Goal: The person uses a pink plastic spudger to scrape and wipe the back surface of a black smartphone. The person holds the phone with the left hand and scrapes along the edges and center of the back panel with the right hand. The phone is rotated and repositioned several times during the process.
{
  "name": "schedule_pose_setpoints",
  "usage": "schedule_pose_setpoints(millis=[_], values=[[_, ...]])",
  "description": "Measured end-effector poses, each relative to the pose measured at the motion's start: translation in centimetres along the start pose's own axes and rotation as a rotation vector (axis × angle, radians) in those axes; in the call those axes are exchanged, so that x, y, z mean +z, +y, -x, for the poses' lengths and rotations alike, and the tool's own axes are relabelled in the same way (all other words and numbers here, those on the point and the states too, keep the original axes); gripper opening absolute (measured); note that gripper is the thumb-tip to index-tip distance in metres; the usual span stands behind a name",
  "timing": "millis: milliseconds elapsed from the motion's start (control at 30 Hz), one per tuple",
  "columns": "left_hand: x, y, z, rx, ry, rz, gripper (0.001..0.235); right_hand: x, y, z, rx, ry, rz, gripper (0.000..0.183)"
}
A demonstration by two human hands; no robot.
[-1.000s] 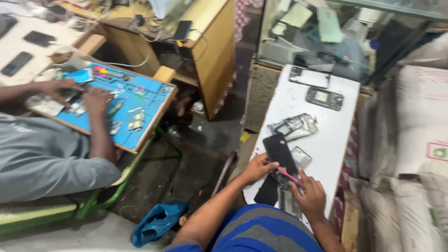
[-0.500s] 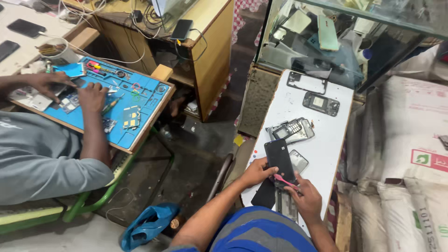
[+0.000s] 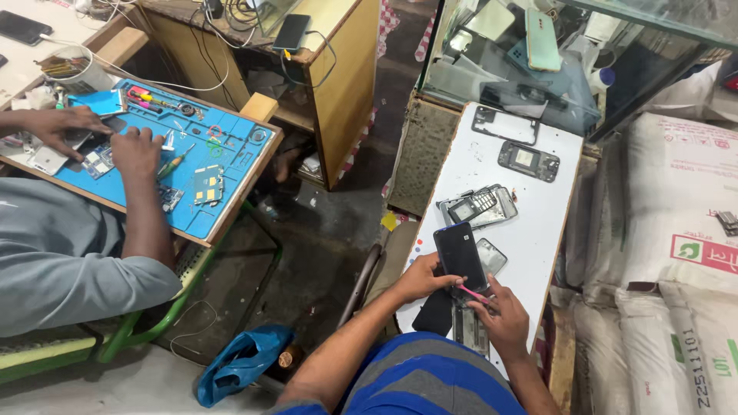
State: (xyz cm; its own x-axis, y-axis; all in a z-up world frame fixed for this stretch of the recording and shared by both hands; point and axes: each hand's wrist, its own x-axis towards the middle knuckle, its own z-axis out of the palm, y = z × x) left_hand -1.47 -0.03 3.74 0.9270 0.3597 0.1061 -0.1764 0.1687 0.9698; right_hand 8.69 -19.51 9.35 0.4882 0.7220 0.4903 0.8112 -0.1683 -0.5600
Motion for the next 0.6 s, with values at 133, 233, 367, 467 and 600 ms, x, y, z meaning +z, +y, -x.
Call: schedule_pose_setpoints(millis=[133, 233, 367, 467, 600], values=[[0.2, 0.2, 0.0, -0.010, 0.050, -0.065, 0.023, 0.0, 0.3, 0.0, -0.028, 0.007, 0.076, 0.055], [0.4, 0.2, 0.0, -0.039, 0.070, -0.008, 0.022, 0.1, 0.6, 0.0, -0.010, 0.006, 0.096, 0.052], [0.7, -0.1, 0.0, -0.047, 0.124, -0.016, 0.025, 0.2, 0.8, 0.1, 0.007, 0.013, 0.089, 0.051], [1.1, -0.3, -0.1, -0.011, 0.167, 0.044, 0.027, 0.0, 0.5, 0.0, -0.016, 0.003, 0.103, 0.049], [1.5, -0.2, -0.1, -0.023, 0.231, 0.000, 0.027, -0.5, -0.3, -0.2, -0.037, 0.009, 0.091, 0.042]])
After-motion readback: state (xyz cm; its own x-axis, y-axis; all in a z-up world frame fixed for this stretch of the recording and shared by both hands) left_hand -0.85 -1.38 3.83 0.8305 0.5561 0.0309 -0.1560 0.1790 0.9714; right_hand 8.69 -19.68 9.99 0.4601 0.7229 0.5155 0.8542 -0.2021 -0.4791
